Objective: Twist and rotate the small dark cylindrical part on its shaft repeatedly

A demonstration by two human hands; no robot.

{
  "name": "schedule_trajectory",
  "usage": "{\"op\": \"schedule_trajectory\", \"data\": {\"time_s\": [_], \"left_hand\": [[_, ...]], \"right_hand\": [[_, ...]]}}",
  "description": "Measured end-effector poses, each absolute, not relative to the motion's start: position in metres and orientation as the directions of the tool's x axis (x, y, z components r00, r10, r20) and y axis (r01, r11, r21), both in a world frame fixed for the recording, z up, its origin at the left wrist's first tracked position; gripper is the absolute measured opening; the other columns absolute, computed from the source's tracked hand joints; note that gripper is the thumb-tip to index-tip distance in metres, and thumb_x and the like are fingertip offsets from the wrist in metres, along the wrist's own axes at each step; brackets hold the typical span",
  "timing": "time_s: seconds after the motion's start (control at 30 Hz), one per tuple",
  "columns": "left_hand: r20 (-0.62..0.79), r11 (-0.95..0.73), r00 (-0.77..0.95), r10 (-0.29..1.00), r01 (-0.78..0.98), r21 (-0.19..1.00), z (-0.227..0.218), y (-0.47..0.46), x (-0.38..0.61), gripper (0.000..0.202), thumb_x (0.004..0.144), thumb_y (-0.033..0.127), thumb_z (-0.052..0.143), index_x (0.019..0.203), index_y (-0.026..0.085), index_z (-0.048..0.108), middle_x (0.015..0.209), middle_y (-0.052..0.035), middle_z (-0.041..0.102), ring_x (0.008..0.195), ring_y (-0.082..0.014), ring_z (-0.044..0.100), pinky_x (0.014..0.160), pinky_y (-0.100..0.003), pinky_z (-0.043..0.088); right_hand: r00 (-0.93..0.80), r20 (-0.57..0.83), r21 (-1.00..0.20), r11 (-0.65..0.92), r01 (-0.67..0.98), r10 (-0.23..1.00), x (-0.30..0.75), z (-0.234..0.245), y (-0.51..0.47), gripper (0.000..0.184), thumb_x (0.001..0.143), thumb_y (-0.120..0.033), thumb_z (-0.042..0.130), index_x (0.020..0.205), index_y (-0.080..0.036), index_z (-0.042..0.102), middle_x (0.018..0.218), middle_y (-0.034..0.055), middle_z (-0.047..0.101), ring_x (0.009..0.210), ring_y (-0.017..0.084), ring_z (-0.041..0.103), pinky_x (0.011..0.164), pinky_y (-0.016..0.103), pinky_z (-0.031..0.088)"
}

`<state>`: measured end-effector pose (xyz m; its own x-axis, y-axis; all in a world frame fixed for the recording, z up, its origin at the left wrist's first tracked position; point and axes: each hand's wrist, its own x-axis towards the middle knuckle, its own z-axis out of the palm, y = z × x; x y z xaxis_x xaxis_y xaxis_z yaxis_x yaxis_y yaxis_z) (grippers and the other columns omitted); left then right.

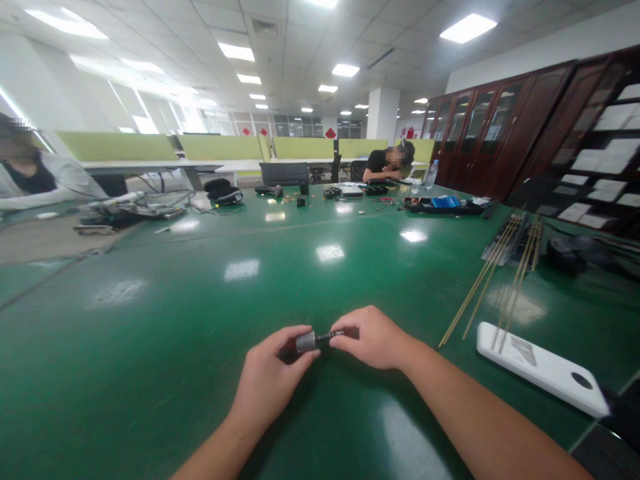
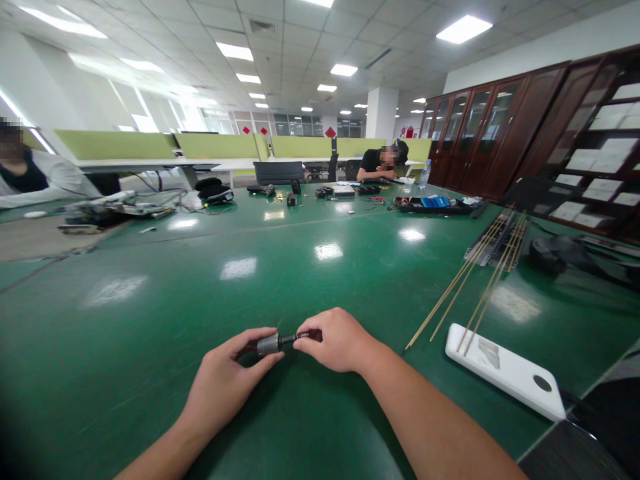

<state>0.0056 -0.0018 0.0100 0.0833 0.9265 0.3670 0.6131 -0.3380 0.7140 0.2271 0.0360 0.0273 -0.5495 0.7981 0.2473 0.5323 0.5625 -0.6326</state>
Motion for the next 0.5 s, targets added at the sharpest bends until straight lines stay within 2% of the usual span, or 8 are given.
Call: {"op": "schedule_trajectory", "data": {"time_s": [0.5], "left_hand": [[0.354, -0.321, 0.077, 0.932, 0.625, 0.711, 0.0069, -0.0009, 0.0034, 0.028, 0.075, 0.036, 0.071, 0.102, 0.027, 0.071, 0.099, -0.0005, 0.072, 0.089, -0.0223, 0.068, 0.086, -0.035, 0.056]], "right_hand": [[-0.556, 0.261, -0.613, 0.58, 0.537, 0.789, 0.2281, 0.0275, 0.0365, 0.017, 0.087, -0.031, 0.063, 0.092, -0.021, 0.076, 0.078, 0.0007, 0.072, 0.068, 0.013, 0.06, 0.062, 0.023, 0.038]]}}
